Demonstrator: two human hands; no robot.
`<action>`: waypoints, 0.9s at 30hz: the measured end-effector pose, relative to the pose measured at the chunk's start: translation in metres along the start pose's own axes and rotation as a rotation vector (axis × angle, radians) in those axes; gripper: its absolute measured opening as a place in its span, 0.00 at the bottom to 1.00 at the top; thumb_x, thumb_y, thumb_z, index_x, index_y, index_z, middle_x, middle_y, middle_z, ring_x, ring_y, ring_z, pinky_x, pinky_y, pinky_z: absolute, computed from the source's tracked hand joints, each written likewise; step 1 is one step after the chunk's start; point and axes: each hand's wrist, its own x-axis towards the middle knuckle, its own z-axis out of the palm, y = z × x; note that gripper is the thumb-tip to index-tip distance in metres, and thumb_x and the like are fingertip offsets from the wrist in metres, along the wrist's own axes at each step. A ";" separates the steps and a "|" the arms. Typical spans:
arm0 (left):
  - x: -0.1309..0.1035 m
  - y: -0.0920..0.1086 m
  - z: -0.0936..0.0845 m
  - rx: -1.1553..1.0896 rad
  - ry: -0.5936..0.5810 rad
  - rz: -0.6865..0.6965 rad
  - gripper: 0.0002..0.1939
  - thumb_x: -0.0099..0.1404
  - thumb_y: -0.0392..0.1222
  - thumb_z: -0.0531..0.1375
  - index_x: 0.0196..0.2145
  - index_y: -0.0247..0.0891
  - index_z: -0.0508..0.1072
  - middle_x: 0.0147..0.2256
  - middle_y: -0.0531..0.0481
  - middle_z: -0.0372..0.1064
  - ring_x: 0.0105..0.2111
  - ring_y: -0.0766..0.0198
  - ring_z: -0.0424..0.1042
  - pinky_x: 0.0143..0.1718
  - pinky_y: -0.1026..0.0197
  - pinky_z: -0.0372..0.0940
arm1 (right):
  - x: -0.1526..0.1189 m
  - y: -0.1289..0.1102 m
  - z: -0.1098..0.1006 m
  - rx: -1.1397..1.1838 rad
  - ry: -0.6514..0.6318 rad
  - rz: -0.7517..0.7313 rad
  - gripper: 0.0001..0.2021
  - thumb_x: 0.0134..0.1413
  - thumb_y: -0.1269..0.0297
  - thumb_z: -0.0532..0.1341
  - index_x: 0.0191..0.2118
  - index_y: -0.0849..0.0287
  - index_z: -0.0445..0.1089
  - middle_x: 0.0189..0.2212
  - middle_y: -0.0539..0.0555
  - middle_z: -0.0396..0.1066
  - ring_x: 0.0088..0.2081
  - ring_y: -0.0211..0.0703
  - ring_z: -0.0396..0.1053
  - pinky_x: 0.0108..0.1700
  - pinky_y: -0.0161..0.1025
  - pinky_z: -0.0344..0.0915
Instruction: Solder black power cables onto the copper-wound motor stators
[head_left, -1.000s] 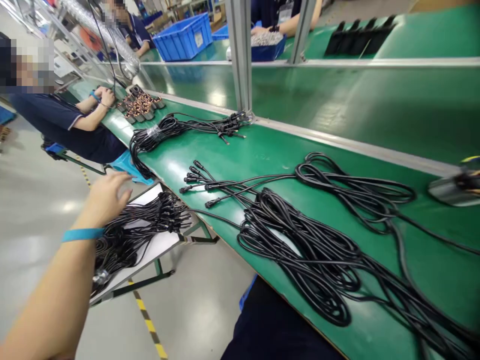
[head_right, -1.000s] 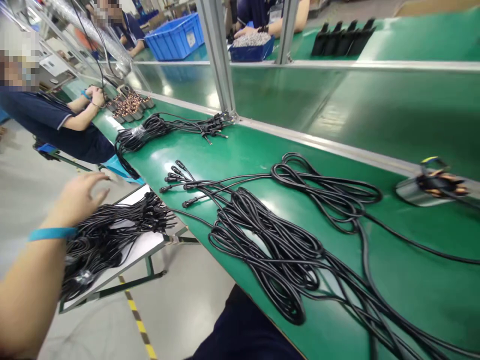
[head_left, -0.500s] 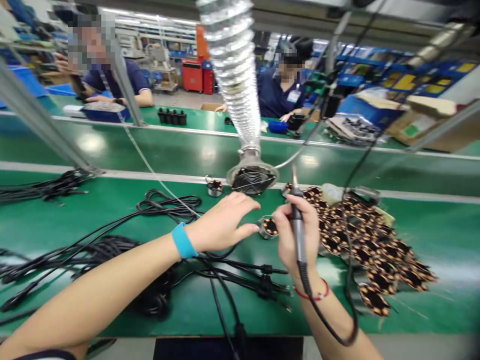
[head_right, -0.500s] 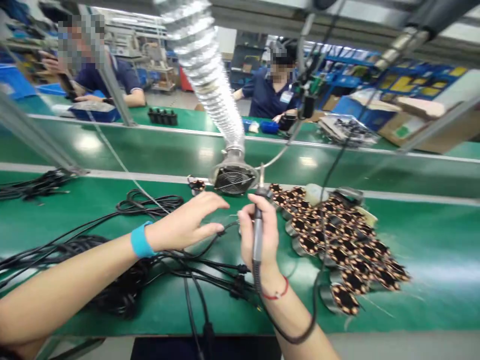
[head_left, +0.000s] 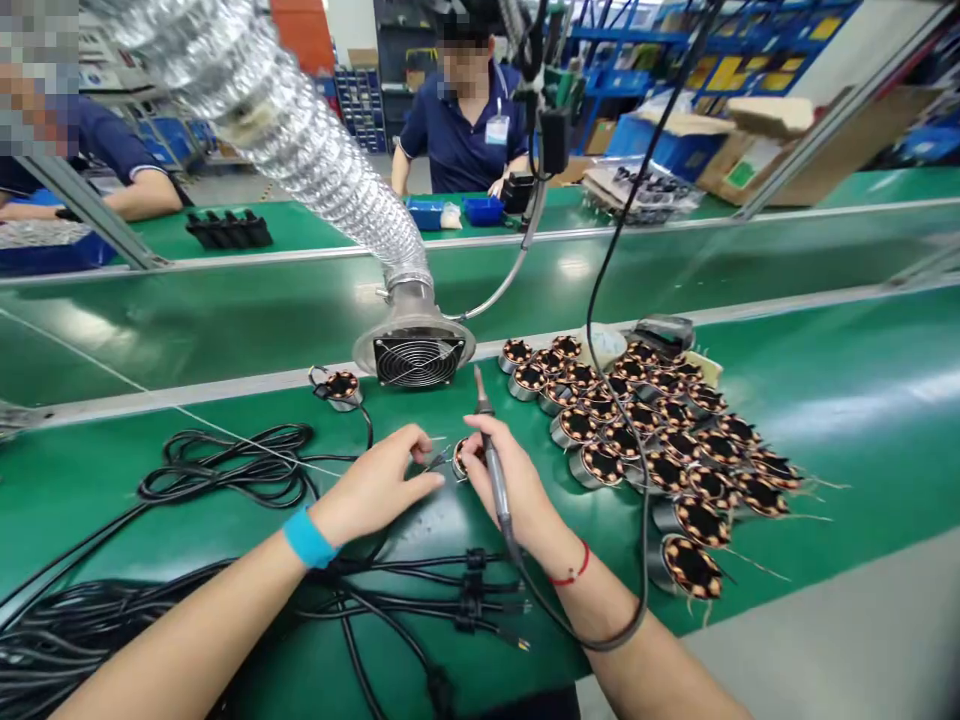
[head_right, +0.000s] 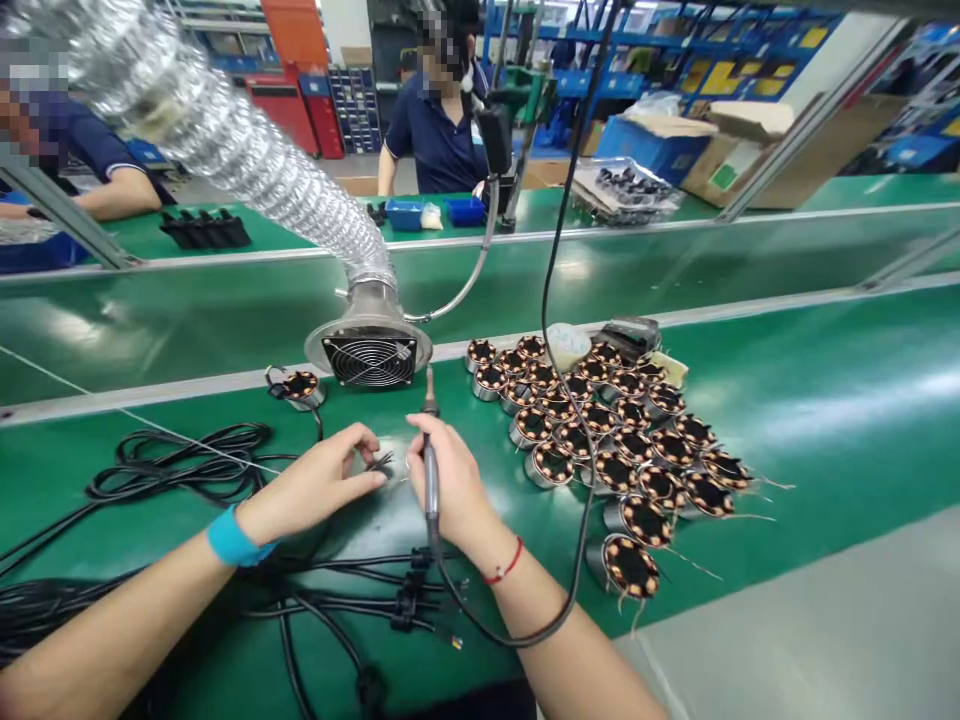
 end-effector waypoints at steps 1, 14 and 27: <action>-0.002 0.000 0.002 0.015 -0.008 -0.006 0.10 0.61 0.46 0.58 0.37 0.38 0.65 0.34 0.51 0.67 0.32 0.63 0.64 0.33 0.62 0.57 | -0.001 0.000 0.002 -0.049 -0.027 -0.031 0.22 0.55 0.75 0.55 0.55 0.53 0.58 0.36 0.50 0.69 0.39 0.42 0.67 0.46 0.43 0.65; 0.003 -0.008 0.000 -0.171 -0.095 -0.019 0.08 0.63 0.43 0.56 0.32 0.36 0.69 0.26 0.55 0.65 0.27 0.68 0.60 0.29 0.65 0.56 | -0.009 -0.014 0.004 -0.201 -0.027 -0.093 0.23 0.53 0.78 0.57 0.54 0.54 0.59 0.35 0.48 0.71 0.40 0.43 0.66 0.50 0.46 0.60; -0.011 -0.006 0.007 0.371 0.008 0.215 0.20 0.73 0.45 0.41 0.42 0.39 0.72 0.35 0.48 0.65 0.34 0.62 0.68 0.38 0.61 0.63 | -0.011 -0.015 0.006 -0.064 0.003 -0.090 0.24 0.54 0.77 0.57 0.55 0.52 0.57 0.33 0.48 0.70 0.41 0.43 0.66 0.50 0.45 0.61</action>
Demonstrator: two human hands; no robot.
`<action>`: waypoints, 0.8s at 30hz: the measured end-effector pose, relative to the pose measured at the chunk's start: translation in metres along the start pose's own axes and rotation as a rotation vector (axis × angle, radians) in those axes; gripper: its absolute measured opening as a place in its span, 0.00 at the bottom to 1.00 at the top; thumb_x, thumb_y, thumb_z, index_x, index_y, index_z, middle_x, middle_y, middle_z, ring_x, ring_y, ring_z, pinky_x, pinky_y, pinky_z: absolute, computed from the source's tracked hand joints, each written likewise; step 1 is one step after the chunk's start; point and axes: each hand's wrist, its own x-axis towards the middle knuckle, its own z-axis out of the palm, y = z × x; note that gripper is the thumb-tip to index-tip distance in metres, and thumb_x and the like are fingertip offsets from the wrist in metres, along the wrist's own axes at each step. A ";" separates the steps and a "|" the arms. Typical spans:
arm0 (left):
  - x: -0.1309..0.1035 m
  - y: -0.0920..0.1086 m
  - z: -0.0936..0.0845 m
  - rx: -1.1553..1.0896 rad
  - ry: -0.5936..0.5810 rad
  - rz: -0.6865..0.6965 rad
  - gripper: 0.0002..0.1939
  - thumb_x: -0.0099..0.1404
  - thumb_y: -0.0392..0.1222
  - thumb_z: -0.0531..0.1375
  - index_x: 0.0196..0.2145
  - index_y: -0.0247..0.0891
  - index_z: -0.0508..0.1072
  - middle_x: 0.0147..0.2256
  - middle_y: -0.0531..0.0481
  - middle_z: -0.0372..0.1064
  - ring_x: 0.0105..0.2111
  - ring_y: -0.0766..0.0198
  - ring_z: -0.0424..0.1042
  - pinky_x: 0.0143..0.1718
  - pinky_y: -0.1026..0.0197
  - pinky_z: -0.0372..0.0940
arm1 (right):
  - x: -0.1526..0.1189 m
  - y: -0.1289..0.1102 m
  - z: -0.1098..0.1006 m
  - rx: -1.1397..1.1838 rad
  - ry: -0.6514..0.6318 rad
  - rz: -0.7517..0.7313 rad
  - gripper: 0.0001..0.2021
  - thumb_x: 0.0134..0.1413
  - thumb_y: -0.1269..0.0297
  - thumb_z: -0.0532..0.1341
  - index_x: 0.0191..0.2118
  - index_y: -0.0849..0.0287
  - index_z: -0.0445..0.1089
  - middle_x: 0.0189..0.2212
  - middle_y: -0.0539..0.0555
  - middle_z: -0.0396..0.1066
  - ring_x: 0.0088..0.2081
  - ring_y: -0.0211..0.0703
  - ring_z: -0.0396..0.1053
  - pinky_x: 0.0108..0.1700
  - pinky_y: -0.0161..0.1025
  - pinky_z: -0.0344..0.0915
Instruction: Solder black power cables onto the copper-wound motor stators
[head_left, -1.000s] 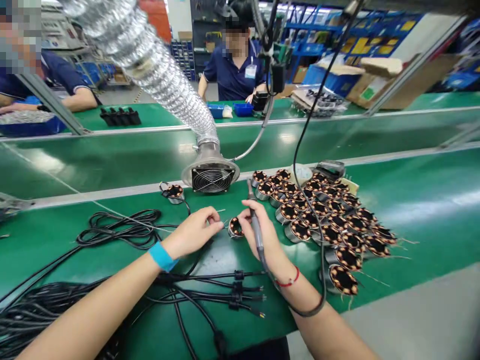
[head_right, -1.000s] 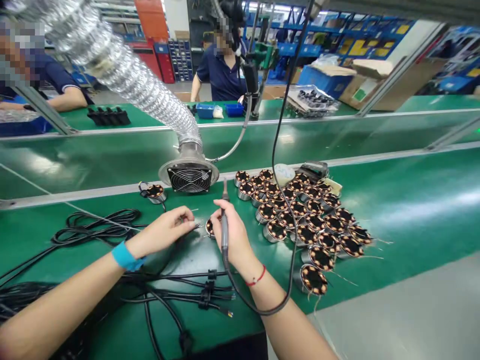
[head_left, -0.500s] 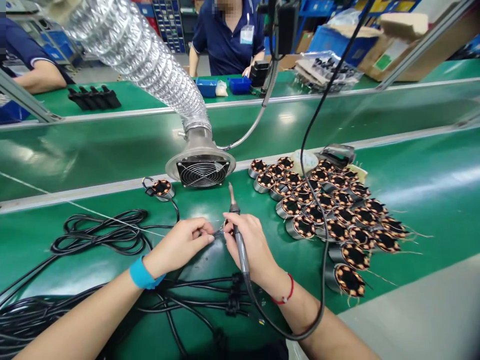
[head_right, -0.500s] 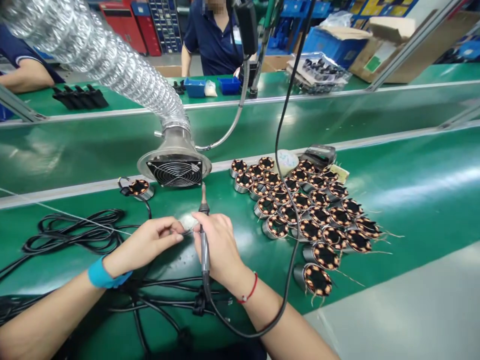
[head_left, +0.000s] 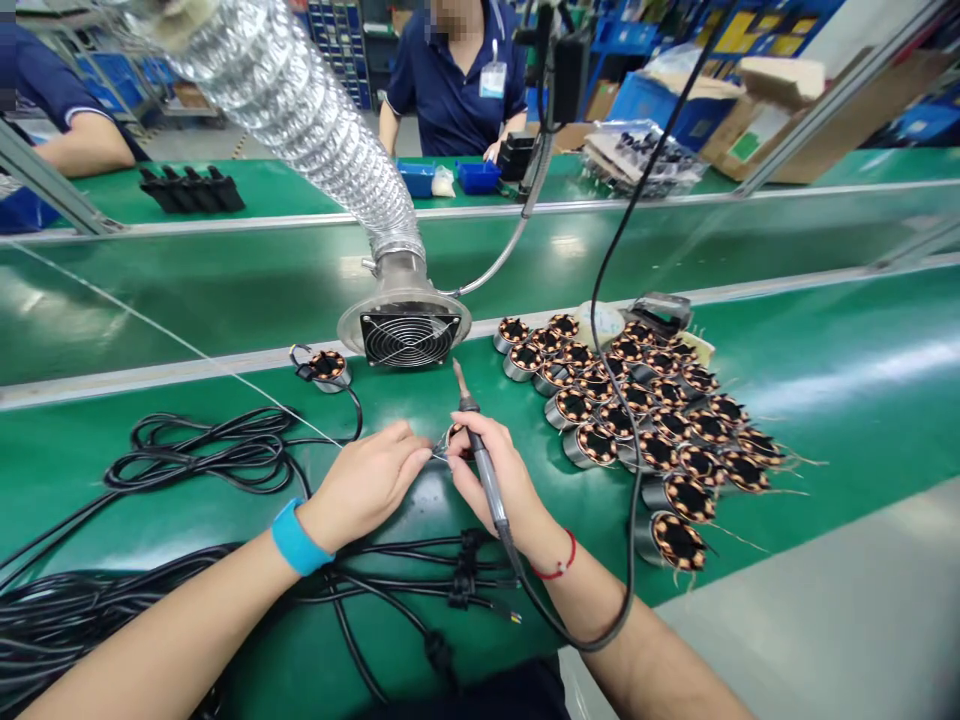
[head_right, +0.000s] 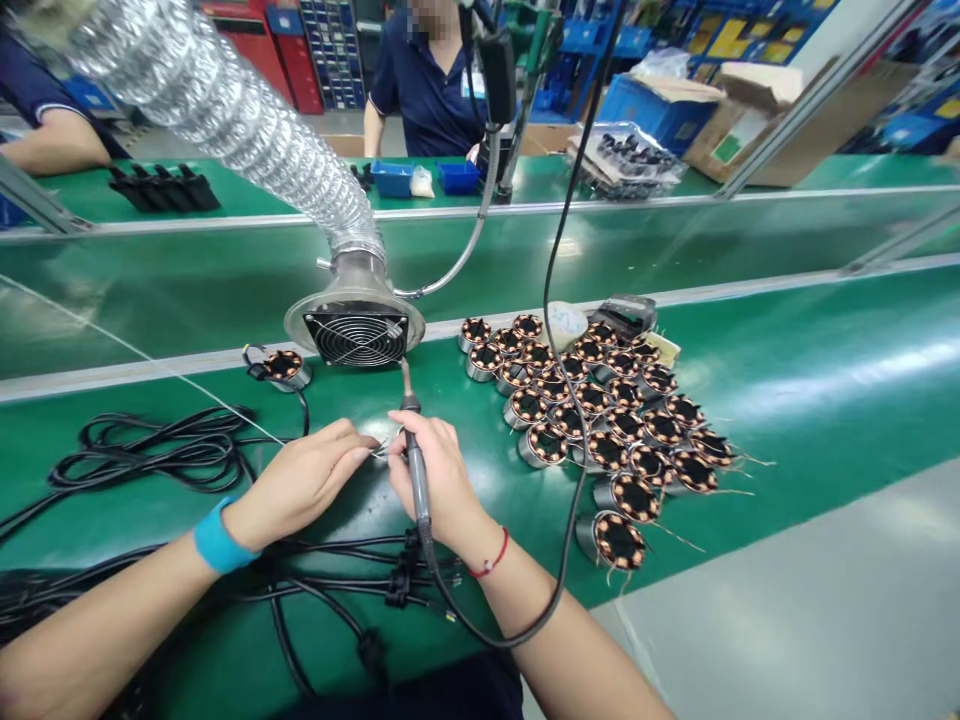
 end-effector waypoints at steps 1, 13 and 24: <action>0.000 0.000 0.001 0.019 0.005 -0.002 0.21 0.73 0.44 0.41 0.41 0.39 0.73 0.34 0.48 0.65 0.33 0.63 0.68 0.36 0.61 0.63 | 0.000 0.000 0.000 0.000 0.002 -0.006 0.24 0.54 0.77 0.57 0.55 0.52 0.57 0.33 0.48 0.70 0.41 0.43 0.66 0.50 0.46 0.61; 0.000 0.003 0.009 0.084 0.157 0.032 0.15 0.71 0.43 0.48 0.44 0.37 0.72 0.36 0.46 0.69 0.37 0.60 0.69 0.39 0.59 0.65 | 0.000 0.003 -0.001 -0.036 -0.005 -0.042 0.23 0.56 0.75 0.56 0.56 0.51 0.56 0.33 0.48 0.71 0.42 0.44 0.67 0.51 0.48 0.61; 0.005 0.010 0.018 -0.189 0.267 0.130 0.08 0.69 0.34 0.51 0.35 0.37 0.69 0.33 0.49 0.65 0.34 0.65 0.67 0.37 0.62 0.64 | -0.001 0.009 -0.007 0.158 -0.067 0.070 0.23 0.57 0.73 0.56 0.57 0.52 0.56 0.34 0.49 0.70 0.42 0.42 0.68 0.53 0.48 0.62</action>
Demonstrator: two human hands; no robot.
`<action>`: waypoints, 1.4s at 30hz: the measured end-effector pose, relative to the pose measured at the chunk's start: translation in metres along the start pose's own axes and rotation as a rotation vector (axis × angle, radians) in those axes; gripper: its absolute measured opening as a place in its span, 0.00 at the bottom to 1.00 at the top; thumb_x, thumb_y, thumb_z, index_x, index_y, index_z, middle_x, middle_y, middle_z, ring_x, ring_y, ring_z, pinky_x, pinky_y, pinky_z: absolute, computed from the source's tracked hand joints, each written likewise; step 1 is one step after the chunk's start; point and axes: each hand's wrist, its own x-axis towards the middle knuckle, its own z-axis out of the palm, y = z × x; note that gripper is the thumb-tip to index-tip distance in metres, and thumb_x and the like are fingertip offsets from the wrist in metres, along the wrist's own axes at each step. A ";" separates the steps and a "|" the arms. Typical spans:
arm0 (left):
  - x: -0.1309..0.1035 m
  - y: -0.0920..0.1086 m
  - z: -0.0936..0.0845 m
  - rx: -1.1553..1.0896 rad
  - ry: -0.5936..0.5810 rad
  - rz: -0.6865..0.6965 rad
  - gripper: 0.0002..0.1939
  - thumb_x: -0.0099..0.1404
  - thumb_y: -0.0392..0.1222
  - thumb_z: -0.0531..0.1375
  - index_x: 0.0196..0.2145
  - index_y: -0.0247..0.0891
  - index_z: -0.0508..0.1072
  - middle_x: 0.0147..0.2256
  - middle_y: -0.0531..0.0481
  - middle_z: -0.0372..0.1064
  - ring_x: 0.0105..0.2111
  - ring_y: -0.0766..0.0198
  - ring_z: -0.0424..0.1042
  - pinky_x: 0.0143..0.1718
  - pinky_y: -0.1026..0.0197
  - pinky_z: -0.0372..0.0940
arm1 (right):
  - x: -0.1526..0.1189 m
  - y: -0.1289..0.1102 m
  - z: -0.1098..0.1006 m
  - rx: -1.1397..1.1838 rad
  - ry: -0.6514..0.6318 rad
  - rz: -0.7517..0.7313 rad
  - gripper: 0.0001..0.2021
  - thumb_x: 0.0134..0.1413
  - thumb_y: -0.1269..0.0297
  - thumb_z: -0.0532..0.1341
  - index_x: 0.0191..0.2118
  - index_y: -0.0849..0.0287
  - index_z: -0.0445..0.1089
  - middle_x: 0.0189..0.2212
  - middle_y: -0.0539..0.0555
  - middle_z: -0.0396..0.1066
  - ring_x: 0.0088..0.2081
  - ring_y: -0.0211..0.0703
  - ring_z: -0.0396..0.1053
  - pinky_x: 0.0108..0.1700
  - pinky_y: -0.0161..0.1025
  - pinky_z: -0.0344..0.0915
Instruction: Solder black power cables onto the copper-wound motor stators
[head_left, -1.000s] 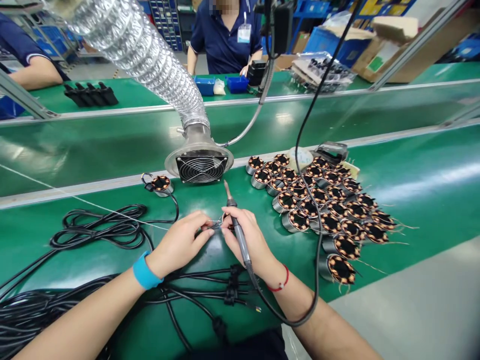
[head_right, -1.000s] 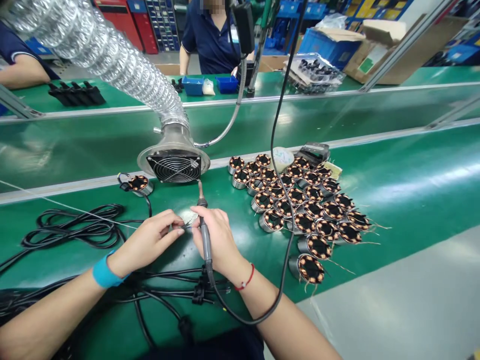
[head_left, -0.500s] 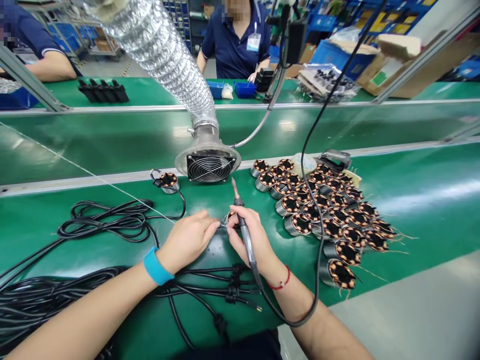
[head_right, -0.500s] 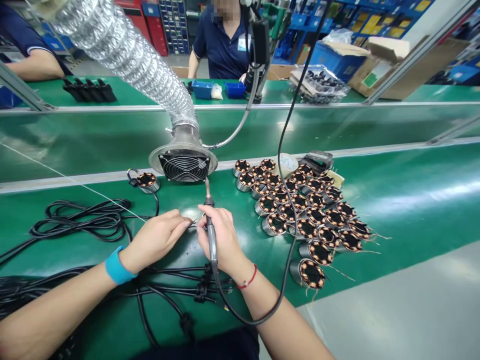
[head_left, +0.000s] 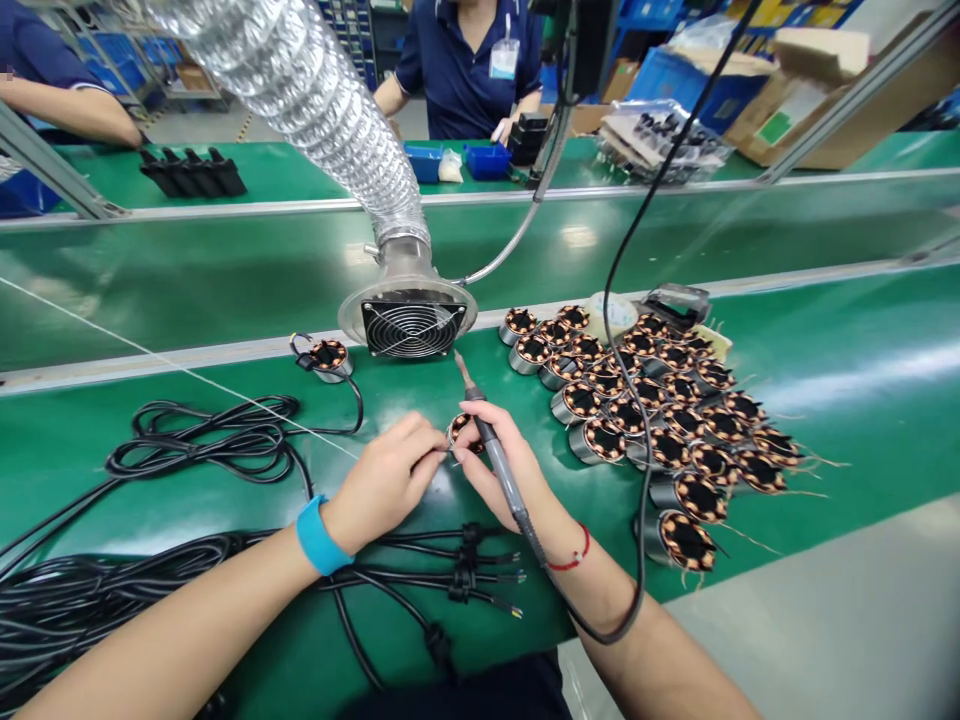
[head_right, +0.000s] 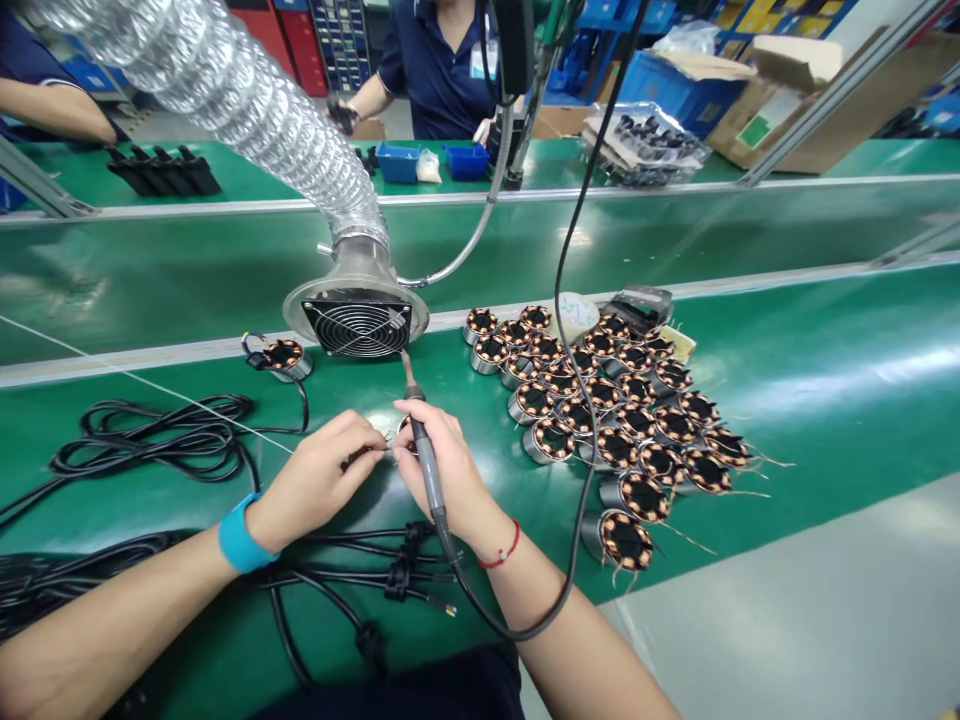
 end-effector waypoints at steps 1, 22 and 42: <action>0.001 0.000 -0.001 -0.036 -0.006 -0.035 0.07 0.68 0.33 0.52 0.34 0.37 0.69 0.32 0.49 0.65 0.34 0.65 0.67 0.37 0.62 0.63 | 0.001 -0.001 -0.004 -0.027 -0.038 -0.032 0.23 0.57 0.73 0.57 0.57 0.51 0.55 0.35 0.49 0.71 0.43 0.42 0.68 0.53 0.48 0.62; 0.009 -0.002 -0.005 -0.204 -0.061 -0.326 0.05 0.61 0.33 0.55 0.28 0.36 0.69 0.30 0.52 0.64 0.30 0.67 0.64 0.32 0.64 0.60 | -0.021 -0.013 -0.015 -0.229 0.143 -0.055 0.23 0.62 0.70 0.55 0.61 0.49 0.57 0.34 0.50 0.74 0.37 0.43 0.71 0.44 0.44 0.68; 0.008 -0.001 0.000 -0.161 -0.012 -0.305 0.06 0.59 0.30 0.56 0.26 0.36 0.68 0.29 0.53 0.63 0.28 0.69 0.63 0.30 0.64 0.59 | -0.057 -0.014 -0.006 -0.167 0.337 -0.253 0.11 0.50 0.72 0.60 0.41 0.59 0.68 0.24 0.49 0.70 0.23 0.38 0.66 0.25 0.36 0.66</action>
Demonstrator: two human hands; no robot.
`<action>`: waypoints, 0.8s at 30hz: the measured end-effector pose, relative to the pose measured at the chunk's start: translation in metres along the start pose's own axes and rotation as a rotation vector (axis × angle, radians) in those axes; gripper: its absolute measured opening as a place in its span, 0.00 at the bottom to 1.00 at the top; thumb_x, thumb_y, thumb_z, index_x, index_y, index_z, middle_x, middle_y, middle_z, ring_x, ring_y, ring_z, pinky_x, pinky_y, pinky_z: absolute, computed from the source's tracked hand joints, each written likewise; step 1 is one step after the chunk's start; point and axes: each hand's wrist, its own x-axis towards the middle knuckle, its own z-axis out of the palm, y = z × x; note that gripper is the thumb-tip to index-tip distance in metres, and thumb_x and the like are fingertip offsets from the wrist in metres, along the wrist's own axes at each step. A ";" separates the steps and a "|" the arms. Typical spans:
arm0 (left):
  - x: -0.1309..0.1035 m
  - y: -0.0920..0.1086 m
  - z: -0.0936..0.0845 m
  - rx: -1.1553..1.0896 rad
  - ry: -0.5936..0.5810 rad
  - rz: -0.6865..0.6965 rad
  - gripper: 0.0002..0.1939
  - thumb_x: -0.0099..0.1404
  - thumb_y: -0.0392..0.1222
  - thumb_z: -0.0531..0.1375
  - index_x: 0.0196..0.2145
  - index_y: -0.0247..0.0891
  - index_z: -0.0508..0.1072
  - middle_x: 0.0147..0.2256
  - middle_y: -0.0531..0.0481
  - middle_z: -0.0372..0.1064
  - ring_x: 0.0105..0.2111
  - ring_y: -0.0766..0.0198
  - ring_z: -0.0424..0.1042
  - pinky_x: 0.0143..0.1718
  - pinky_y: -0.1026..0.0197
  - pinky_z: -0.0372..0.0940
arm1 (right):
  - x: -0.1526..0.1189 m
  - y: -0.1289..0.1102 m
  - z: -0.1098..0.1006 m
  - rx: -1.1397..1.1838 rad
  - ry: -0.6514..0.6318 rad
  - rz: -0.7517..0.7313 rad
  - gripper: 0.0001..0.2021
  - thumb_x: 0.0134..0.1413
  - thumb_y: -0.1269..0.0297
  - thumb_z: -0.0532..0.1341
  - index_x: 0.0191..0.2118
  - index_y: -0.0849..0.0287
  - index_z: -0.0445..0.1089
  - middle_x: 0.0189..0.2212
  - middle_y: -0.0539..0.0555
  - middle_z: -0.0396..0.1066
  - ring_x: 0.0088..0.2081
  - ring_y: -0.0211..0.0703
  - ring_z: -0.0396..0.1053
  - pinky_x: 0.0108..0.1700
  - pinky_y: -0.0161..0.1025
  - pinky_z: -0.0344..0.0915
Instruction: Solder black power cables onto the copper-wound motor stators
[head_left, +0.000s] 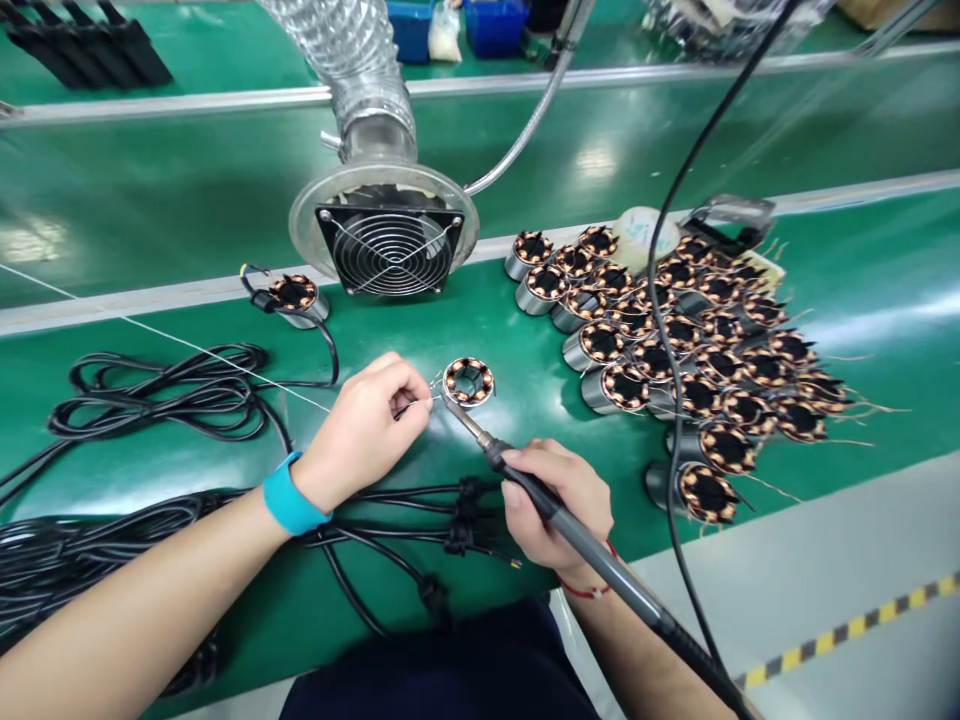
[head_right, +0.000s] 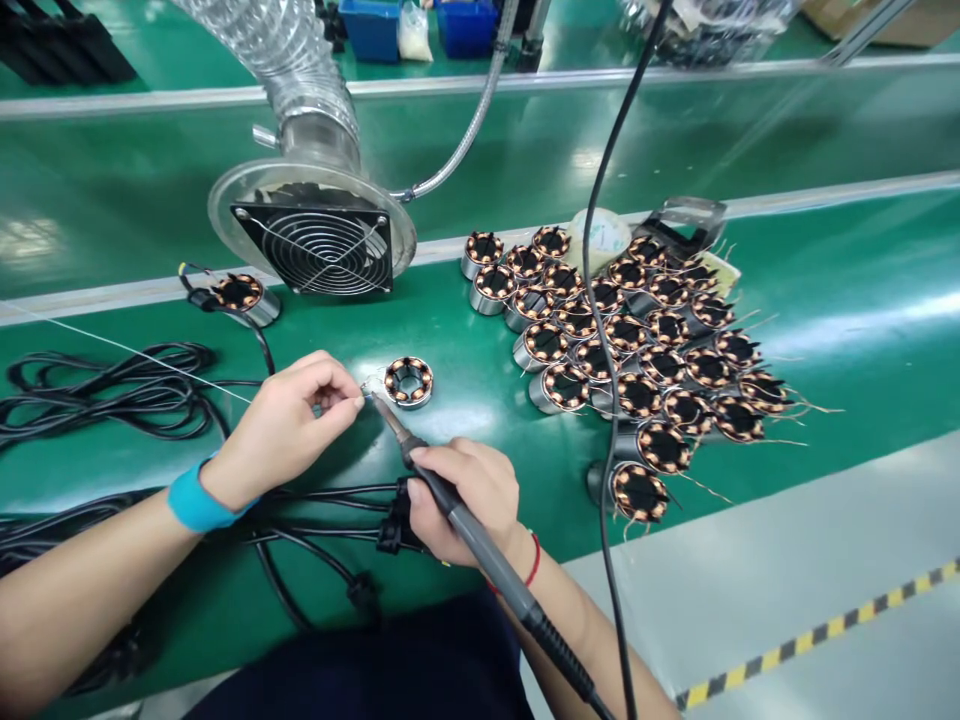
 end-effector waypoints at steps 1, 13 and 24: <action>0.000 0.000 0.000 -0.001 0.000 0.000 0.06 0.59 0.30 0.56 0.26 0.36 0.68 0.29 0.53 0.63 0.28 0.69 0.63 0.30 0.64 0.59 | 0.000 0.000 0.000 0.002 -0.002 0.001 0.11 0.50 0.71 0.60 0.42 0.59 0.68 0.24 0.49 0.70 0.23 0.38 0.66 0.25 0.36 0.66; -0.001 0.000 -0.001 0.003 0.006 0.011 0.05 0.59 0.30 0.56 0.27 0.35 0.68 0.29 0.53 0.63 0.28 0.69 0.63 0.30 0.64 0.60 | 0.000 0.000 0.001 0.000 -0.010 0.008 0.10 0.51 0.71 0.59 0.42 0.58 0.68 0.25 0.49 0.70 0.23 0.38 0.66 0.25 0.36 0.66; 0.000 0.000 -0.001 0.004 0.006 0.003 0.05 0.59 0.30 0.56 0.27 0.36 0.68 0.29 0.53 0.63 0.28 0.68 0.63 0.30 0.63 0.60 | -0.001 0.003 -0.003 -0.040 -0.063 0.053 0.16 0.54 0.72 0.61 0.49 0.56 0.67 0.31 0.52 0.72 0.30 0.39 0.69 0.31 0.37 0.70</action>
